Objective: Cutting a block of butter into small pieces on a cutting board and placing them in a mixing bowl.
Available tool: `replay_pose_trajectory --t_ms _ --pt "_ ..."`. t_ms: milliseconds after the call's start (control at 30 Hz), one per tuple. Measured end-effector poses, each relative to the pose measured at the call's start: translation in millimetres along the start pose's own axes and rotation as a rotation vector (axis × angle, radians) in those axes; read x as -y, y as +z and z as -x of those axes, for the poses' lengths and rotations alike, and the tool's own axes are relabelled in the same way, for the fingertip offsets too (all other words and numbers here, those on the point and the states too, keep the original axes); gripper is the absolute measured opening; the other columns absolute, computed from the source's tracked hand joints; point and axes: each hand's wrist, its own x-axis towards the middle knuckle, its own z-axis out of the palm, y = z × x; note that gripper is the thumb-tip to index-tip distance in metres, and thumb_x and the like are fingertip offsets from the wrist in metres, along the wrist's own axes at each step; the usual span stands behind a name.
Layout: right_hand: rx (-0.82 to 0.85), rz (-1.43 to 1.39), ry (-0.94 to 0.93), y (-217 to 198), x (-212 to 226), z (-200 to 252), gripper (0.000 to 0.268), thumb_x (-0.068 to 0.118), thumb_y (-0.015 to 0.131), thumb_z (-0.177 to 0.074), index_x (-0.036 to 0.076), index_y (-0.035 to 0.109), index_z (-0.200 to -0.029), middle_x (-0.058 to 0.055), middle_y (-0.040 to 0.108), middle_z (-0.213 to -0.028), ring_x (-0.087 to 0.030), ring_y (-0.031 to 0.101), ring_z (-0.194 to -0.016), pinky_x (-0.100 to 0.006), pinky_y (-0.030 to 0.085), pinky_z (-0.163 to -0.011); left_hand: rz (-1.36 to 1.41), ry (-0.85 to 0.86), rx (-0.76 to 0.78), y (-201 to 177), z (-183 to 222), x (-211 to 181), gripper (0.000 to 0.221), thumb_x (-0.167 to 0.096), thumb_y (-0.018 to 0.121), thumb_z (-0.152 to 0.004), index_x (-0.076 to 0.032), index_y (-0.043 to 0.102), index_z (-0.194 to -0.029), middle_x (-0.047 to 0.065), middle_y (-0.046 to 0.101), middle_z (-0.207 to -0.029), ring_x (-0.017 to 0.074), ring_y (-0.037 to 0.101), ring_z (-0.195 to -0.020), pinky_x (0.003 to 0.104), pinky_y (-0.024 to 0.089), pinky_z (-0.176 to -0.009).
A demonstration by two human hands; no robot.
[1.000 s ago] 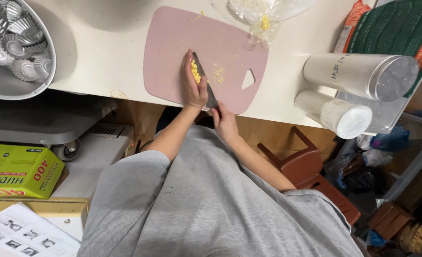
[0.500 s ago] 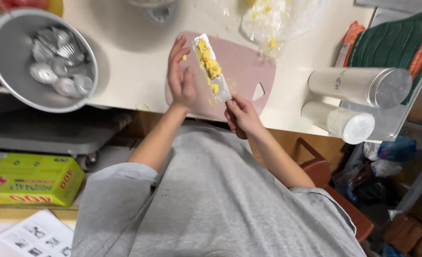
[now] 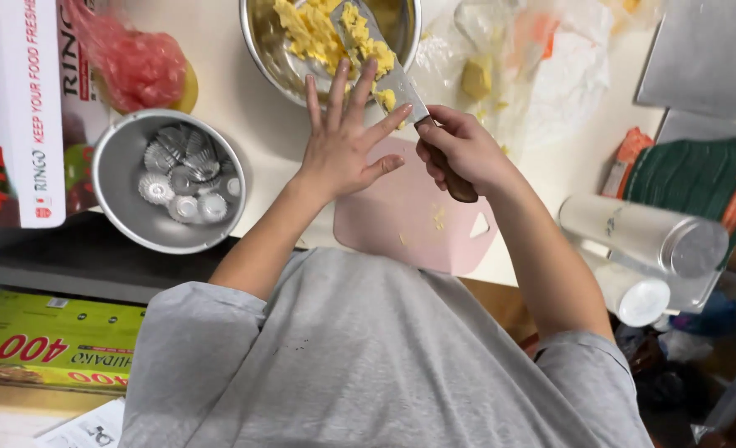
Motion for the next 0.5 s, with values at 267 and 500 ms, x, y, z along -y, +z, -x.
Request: replay_pose_trajectory --t_ms 267,500 --pt "0.025 0.041 0.069 -11.3 45.5 -25.8 0.028 0.020 0.054 -0.102 0.012 0.058 -0.129 0.000 0.055 -0.073 -0.008 0.049 -0.051 -0.026 0.043 -0.044 -0.147 -0.086 -0.035 -4.3 -34.1 49.8 0.075 -0.084 0.040 -0.104 -0.039 0.054 -0.162 0.018 0.004 -0.172 0.0479 0.000 -0.157 0.079 -0.004 -0.116" --pt "0.115 0.096 0.087 -27.0 54.0 -27.3 0.018 0.019 0.053 -0.104 0.005 0.058 -0.116 -0.001 0.053 -0.071 -0.009 0.045 -0.047 -0.027 0.041 -0.041 -0.083 -0.201 0.017 -27.3 -51.8 65.5 0.073 -0.084 0.038 -0.103 -0.041 0.053 -0.161 0.020 0.006 -0.170 0.0488 0.001 -0.156 0.078 -0.002 -0.118"
